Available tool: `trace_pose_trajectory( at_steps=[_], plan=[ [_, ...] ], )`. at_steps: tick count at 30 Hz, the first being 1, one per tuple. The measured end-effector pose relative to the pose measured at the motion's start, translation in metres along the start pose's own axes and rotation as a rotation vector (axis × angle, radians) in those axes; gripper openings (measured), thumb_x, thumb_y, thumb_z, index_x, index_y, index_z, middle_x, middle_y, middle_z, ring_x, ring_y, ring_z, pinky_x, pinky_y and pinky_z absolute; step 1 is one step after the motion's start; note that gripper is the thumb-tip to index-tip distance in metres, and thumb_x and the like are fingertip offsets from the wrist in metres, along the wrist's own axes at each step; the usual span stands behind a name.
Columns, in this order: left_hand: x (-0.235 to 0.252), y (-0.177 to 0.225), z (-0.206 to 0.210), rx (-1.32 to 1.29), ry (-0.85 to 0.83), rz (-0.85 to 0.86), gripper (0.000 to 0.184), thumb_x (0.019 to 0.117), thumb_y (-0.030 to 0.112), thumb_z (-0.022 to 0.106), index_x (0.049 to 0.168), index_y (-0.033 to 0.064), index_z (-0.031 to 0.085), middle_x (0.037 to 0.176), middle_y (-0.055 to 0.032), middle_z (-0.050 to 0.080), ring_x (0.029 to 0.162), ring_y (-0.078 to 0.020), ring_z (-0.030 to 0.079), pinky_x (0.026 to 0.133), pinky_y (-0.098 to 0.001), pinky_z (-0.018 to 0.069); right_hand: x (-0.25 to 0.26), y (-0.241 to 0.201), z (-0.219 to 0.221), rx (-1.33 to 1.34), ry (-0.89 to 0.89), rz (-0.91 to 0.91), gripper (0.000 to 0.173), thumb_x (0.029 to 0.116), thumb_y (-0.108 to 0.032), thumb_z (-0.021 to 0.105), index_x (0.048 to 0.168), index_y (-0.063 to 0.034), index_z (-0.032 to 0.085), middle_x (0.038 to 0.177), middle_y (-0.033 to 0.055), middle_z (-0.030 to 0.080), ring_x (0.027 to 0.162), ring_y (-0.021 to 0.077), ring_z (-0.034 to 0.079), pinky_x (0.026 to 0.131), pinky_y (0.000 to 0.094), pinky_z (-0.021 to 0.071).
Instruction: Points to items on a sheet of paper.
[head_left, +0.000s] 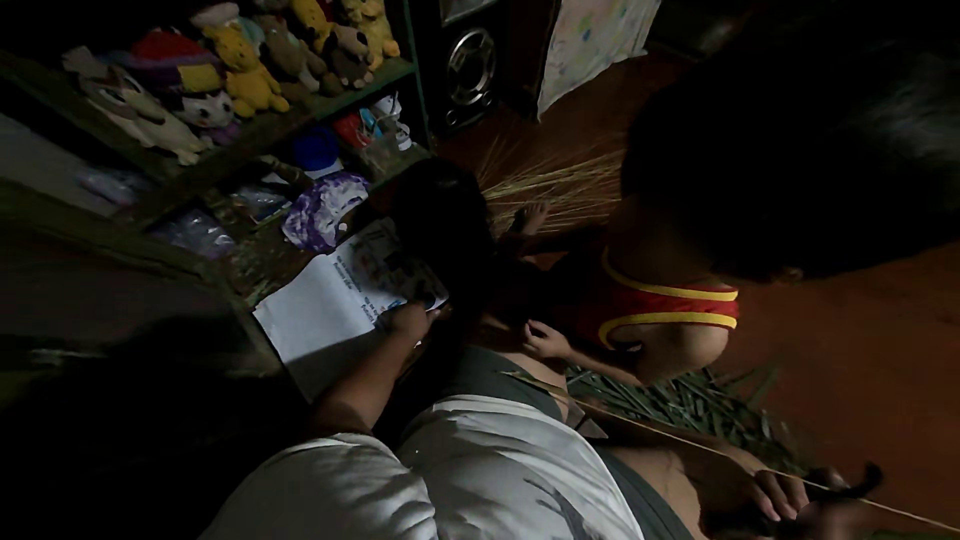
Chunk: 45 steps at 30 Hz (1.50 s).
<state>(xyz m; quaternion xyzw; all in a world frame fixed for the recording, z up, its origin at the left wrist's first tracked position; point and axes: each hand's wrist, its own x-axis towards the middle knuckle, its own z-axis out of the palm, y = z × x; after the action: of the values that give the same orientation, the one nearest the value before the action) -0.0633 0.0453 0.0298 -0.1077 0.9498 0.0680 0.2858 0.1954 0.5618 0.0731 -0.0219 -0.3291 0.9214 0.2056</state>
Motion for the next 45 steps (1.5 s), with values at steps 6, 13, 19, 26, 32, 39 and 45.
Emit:
trace_pose_trajectory(
  at_steps=[6, 13, 19, 26, 32, 39, 45],
  plan=[
    [-0.006, 0.002, -0.001, -0.047, -0.019, -0.024, 0.053, 0.1006, 0.037, 0.056, 0.14, 0.0019, 0.055, 0.136, -0.0263, 0.061, 0.126, -0.0449, 0.059, 0.103, -0.0663, 0.0452, 0.0, -0.001, -0.003, 0.008, 0.028, 0.022, 0.029, 0.1034, -0.035, 0.057, 0.117, -0.0144, 0.071, 0.077, 0.0012, 0.07, 0.058, 0.0071, 0.063, 0.053, 0.02, 0.0528],
    [0.003, 0.002, 0.003, -0.034, -0.022, 0.009, 0.062, 0.1073, 0.051, 0.04, 0.136, -0.001, 0.059, 0.138, -0.0269, 0.059, 0.131, -0.0426, 0.057, 0.107, -0.0624, 0.0441, 0.0, 0.0, -0.006, 0.012, 0.004, 0.012, 0.03, 0.1036, -0.035, 0.056, 0.12, -0.0148, 0.071, 0.08, 0.0009, 0.071, 0.061, 0.0072, 0.065, 0.055, 0.0197, 0.0539],
    [0.003, 0.004, 0.003, -0.024, -0.043, -0.008, 0.069, 0.1069, 0.057, 0.037, 0.134, -0.0032, 0.06, 0.139, -0.0276, 0.058, 0.133, -0.042, 0.055, 0.108, -0.0614, 0.0432, 0.0, -0.001, -0.008, 0.031, -0.022, 0.004, 0.03, 0.1036, -0.034, 0.056, 0.122, -0.0148, 0.07, 0.082, 0.0016, 0.071, 0.062, 0.0077, 0.065, 0.055, 0.0204, 0.0538],
    [0.0, 0.006, 0.001, -0.021, -0.035, -0.018, 0.067, 0.1068, 0.055, 0.038, 0.136, -0.0016, 0.059, 0.14, -0.0263, 0.058, 0.133, -0.0421, 0.055, 0.107, -0.0631, 0.043, -0.003, 0.001, -0.005, 0.015, -0.003, -0.017, 0.031, 0.1041, -0.036, 0.055, 0.123, -0.0164, 0.07, 0.081, 0.0001, 0.071, 0.061, 0.0062, 0.064, 0.054, 0.0195, 0.0536],
    [-0.002, 0.007, -0.001, -0.006, -0.03, -0.028, 0.066, 0.1067, 0.054, 0.039, 0.135, -0.0018, 0.059, 0.138, -0.0276, 0.059, 0.131, -0.0434, 0.056, 0.106, -0.0643, 0.0433, -0.002, -0.001, -0.009, 0.043, -0.052, 0.006, 0.031, 0.1031, -0.035, 0.056, 0.124, -0.0167, 0.07, 0.083, 0.0002, 0.071, 0.062, 0.0067, 0.065, 0.055, 0.0198, 0.0536],
    [-0.001, 0.006, 0.001, -0.029, -0.006, -0.011, 0.067, 0.1066, 0.055, 0.04, 0.143, -0.0004, 0.052, 0.137, -0.0283, 0.059, 0.129, -0.044, 0.058, 0.106, -0.0631, 0.0444, -0.003, -0.001, -0.009, 0.05, -0.065, 0.009, 0.031, 0.1026, -0.035, 0.057, 0.124, -0.0174, 0.071, 0.084, -0.0002, 0.072, 0.063, 0.0065, 0.065, 0.056, 0.02, 0.0541],
    [0.003, 0.002, 0.004, -0.039, 0.009, 0.006, 0.066, 0.1063, 0.055, 0.041, 0.142, 0.0007, 0.054, 0.137, -0.0273, 0.06, 0.128, -0.0438, 0.059, 0.105, -0.0641, 0.0447, -0.003, -0.001, -0.008, 0.044, -0.052, 0.004, 0.031, 0.1025, -0.036, 0.058, 0.124, -0.0177, 0.07, 0.083, -0.0003, 0.071, 0.063, 0.0068, 0.065, 0.056, 0.0205, 0.0546]
  ],
)
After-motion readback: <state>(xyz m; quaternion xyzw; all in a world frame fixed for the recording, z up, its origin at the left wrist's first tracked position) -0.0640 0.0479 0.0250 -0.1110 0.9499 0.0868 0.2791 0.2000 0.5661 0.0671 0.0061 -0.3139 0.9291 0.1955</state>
